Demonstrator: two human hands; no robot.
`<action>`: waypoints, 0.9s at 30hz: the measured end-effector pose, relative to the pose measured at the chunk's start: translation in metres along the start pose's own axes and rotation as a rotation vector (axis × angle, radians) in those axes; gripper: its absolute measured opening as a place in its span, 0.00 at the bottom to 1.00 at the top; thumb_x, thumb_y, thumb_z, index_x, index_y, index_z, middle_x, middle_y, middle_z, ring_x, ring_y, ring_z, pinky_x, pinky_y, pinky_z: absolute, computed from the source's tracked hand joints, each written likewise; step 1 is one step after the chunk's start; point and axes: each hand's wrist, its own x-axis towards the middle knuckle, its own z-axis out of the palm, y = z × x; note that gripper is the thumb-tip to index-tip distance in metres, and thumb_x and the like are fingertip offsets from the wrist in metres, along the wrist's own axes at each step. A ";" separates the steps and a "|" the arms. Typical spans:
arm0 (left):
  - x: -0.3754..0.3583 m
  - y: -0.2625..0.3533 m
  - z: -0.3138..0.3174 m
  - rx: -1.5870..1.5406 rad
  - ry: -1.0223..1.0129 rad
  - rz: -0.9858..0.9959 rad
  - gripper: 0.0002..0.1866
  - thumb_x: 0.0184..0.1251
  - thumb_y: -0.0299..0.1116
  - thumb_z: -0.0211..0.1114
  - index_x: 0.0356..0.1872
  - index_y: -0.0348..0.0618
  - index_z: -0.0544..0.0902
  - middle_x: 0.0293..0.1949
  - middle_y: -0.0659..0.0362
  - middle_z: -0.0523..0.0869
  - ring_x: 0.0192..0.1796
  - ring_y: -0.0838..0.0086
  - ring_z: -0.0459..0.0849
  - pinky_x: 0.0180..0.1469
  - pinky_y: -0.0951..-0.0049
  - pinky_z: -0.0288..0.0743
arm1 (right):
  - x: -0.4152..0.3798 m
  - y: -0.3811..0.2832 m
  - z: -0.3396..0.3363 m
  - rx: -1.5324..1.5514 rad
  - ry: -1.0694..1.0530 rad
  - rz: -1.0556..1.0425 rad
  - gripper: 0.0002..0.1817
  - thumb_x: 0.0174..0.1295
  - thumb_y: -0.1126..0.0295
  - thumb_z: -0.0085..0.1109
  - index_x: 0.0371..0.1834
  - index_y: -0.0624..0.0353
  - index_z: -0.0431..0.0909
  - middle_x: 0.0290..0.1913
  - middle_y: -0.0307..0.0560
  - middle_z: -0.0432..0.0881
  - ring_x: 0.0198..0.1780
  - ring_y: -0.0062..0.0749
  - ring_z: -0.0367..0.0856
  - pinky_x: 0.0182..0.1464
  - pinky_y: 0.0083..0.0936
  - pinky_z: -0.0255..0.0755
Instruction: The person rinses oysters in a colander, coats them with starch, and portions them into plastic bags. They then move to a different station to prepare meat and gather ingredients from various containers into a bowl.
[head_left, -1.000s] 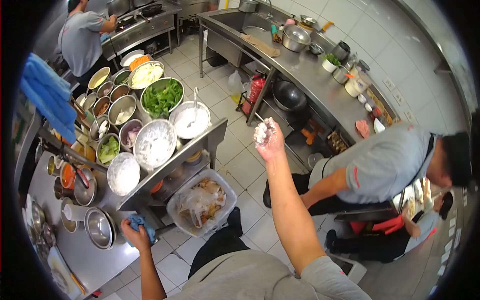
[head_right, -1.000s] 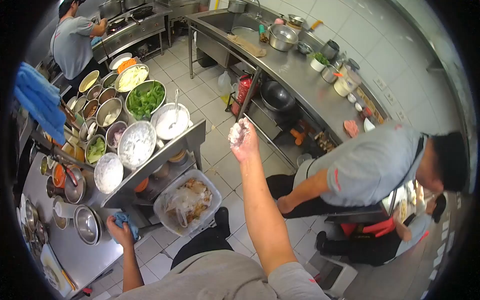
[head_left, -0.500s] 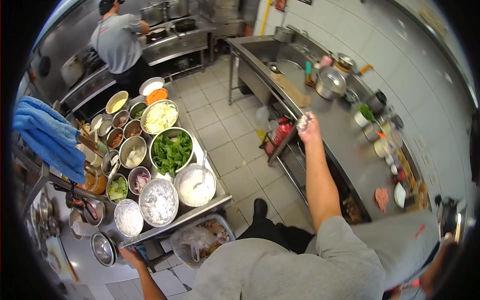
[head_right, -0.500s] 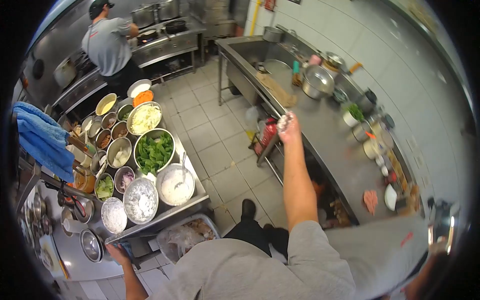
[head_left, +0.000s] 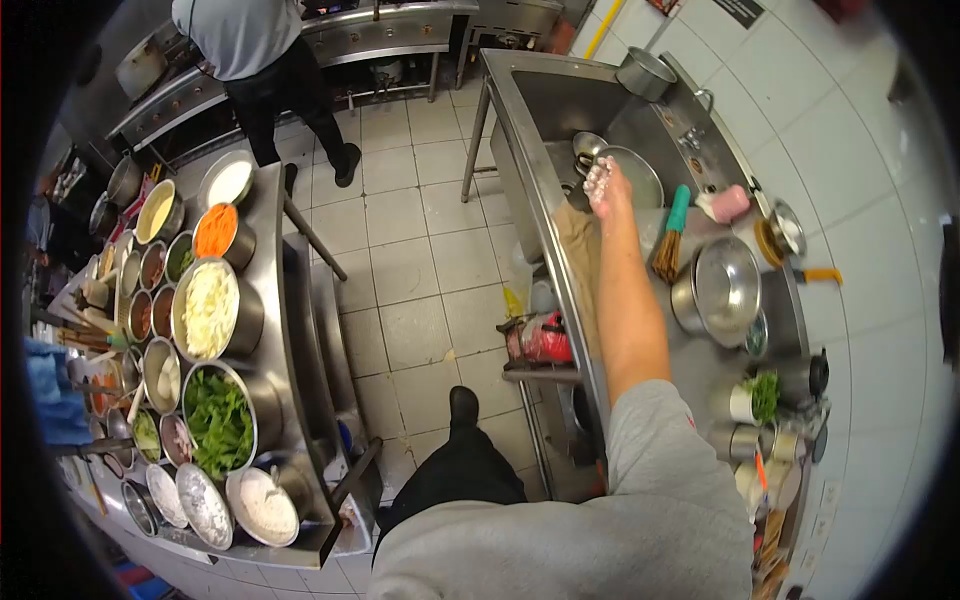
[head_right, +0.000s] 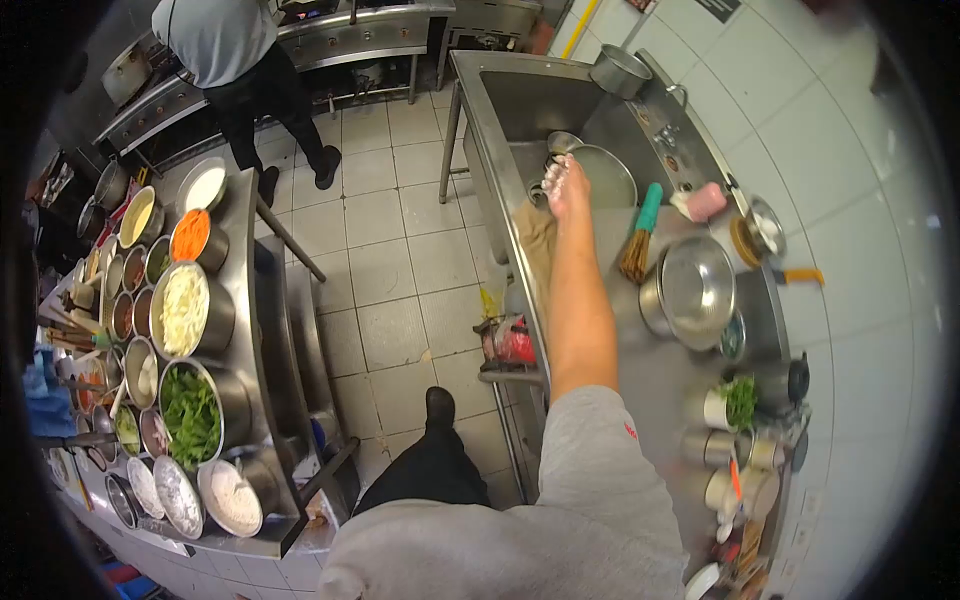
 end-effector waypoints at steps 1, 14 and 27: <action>-0.025 0.044 -0.010 -0.058 -0.070 -0.017 0.24 0.76 0.44 0.54 0.65 0.40 0.72 0.57 0.51 0.79 0.57 0.56 0.79 0.55 0.53 0.77 | 0.023 -0.009 -0.013 0.006 -0.006 0.013 0.14 0.76 0.56 0.48 0.37 0.53 0.74 0.24 0.39 0.73 0.23 0.28 0.70 0.25 0.26 0.66; -0.214 0.450 -0.079 -0.612 -1.456 -0.461 0.23 0.75 0.45 0.55 0.62 0.41 0.73 0.54 0.52 0.79 0.52 0.59 0.79 0.50 0.55 0.78 | 0.230 -0.016 -0.280 -2.081 0.046 0.444 0.16 0.66 0.64 0.54 0.52 0.59 0.84 0.57 0.57 0.83 0.57 0.55 0.82 0.58 0.49 0.75; -0.225 0.506 -0.099 -0.513 -1.713 -0.582 0.22 0.74 0.45 0.55 0.60 0.42 0.74 0.52 0.53 0.80 0.47 0.61 0.80 0.44 0.56 0.78 | 0.295 0.045 -0.288 -2.116 0.249 0.508 0.21 0.63 0.66 0.55 0.59 0.58 0.81 0.68 0.56 0.75 0.67 0.52 0.74 0.66 0.45 0.70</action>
